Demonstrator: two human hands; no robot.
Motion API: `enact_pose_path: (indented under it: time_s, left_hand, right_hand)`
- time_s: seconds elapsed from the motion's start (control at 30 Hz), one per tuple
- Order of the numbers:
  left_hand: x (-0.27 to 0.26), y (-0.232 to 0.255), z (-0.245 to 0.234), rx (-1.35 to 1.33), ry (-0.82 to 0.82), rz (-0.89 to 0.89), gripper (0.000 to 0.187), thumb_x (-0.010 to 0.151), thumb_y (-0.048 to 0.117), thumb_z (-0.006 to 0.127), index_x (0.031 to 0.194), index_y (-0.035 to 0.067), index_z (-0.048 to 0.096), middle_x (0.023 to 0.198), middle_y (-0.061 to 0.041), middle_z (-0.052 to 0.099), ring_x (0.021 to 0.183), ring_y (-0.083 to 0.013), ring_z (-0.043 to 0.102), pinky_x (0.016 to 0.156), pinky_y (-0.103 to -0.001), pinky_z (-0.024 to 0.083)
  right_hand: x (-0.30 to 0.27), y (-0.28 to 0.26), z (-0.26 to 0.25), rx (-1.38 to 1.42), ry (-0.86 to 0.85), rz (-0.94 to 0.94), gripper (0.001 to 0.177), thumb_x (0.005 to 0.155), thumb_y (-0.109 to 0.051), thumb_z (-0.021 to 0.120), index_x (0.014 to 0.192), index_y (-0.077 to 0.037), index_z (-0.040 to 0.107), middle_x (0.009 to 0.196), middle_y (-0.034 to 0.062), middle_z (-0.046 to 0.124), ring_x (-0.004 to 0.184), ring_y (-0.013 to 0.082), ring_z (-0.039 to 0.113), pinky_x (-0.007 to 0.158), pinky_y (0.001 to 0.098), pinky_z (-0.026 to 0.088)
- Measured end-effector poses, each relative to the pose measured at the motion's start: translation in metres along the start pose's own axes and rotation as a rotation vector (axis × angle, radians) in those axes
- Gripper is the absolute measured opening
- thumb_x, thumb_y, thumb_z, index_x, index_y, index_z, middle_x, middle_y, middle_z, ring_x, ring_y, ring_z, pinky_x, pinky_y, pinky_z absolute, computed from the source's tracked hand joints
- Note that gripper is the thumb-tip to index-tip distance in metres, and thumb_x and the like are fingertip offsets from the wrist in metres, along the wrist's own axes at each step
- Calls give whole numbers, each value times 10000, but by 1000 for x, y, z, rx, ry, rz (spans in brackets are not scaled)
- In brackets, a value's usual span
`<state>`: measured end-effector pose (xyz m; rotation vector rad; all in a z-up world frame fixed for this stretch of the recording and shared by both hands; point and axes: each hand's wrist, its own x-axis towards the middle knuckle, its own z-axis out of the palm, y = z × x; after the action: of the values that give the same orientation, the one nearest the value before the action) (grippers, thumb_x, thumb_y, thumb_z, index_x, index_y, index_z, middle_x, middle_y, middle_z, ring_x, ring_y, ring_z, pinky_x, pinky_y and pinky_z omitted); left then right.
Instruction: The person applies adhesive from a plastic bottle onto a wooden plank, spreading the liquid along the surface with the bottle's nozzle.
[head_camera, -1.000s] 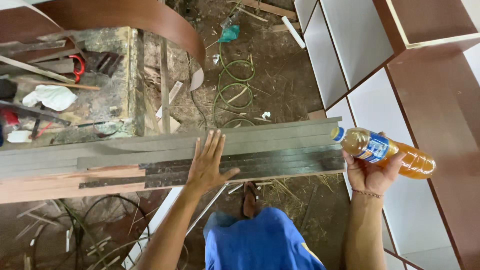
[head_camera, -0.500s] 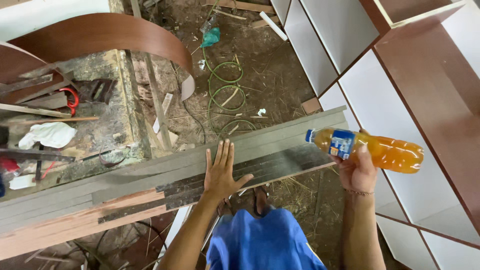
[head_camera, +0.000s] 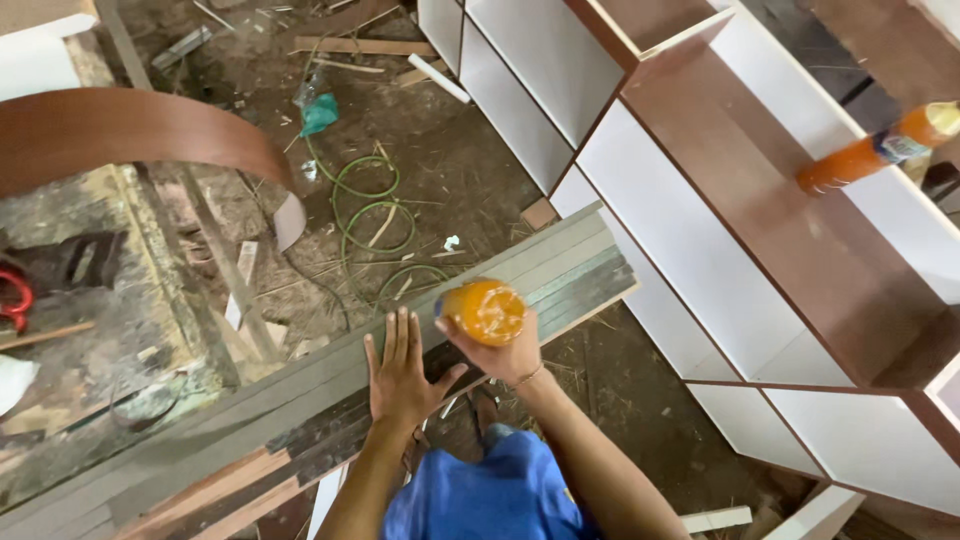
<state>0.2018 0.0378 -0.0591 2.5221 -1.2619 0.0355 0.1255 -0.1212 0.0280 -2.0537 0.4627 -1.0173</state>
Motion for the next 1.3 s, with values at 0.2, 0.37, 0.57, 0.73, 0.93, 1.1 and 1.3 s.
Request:
enact_pose_path:
  time_s: [0.2,0.37,0.57,0.73,0.93,1.1,1.3]
  left_hand:
    - [0,-3,6,-10,88,-12,1140,719,896,495,1501,70,421,1568,-145,432,1480,-293,374,1186,-617,248]
    - [-2,-6,9,27,-40,-19,1167,759,906,372,1564,65,288,1640,-124,292,1538,-252,230,1221,-581,150]
    - [-2,-9,9,42,-15,24,1157,798,866,386,1555,-1,272,1629,-175,289,1547,-300,187,1205,-612,133]
    - [2,-5,2,35,-121,-66,1114,716,824,550,1543,107,341,1642,-87,302,1530,-254,242,1216,-596,187]
    - [1,2,-14,-49,-142,-49,1087,845,841,474,1579,68,261,1650,-138,229,1532,-286,186,1220,-584,76]
    - [0,-1,-6,-80,-126,-49,1120,807,855,501,1574,73,267,1657,-124,219,1535,-279,177,1225,-598,79]
    - [7,3,-20,-108,-247,-83,1124,828,862,467,1590,82,193,1667,-122,162,1541,-280,125,1229,-602,40]
  right_hand:
    - [13,-16,-10,-213,-54,-76,321,765,-469,791,814,-165,702,726,63,711,666,302,733,597,371,597]
    - [18,8,-27,-400,-67,107,331,819,-535,704,846,-207,676,768,-14,719,708,232,722,627,350,573]
    - [-2,1,2,-446,-113,162,333,818,-525,729,925,-217,664,909,-77,697,740,190,705,612,370,546]
    - [-8,11,17,-144,-70,66,441,618,-522,789,983,-311,657,699,-95,687,661,170,743,618,296,597]
    - [25,99,-68,-699,-91,-133,382,696,-420,808,843,-97,667,714,123,706,650,362,706,596,469,572]
    - [52,142,-124,-797,199,462,459,764,-465,819,1073,-137,727,977,111,747,998,347,680,923,495,523]
    - [-5,31,-12,-624,-26,85,289,616,-345,830,780,-164,675,657,51,712,634,325,720,616,411,576]
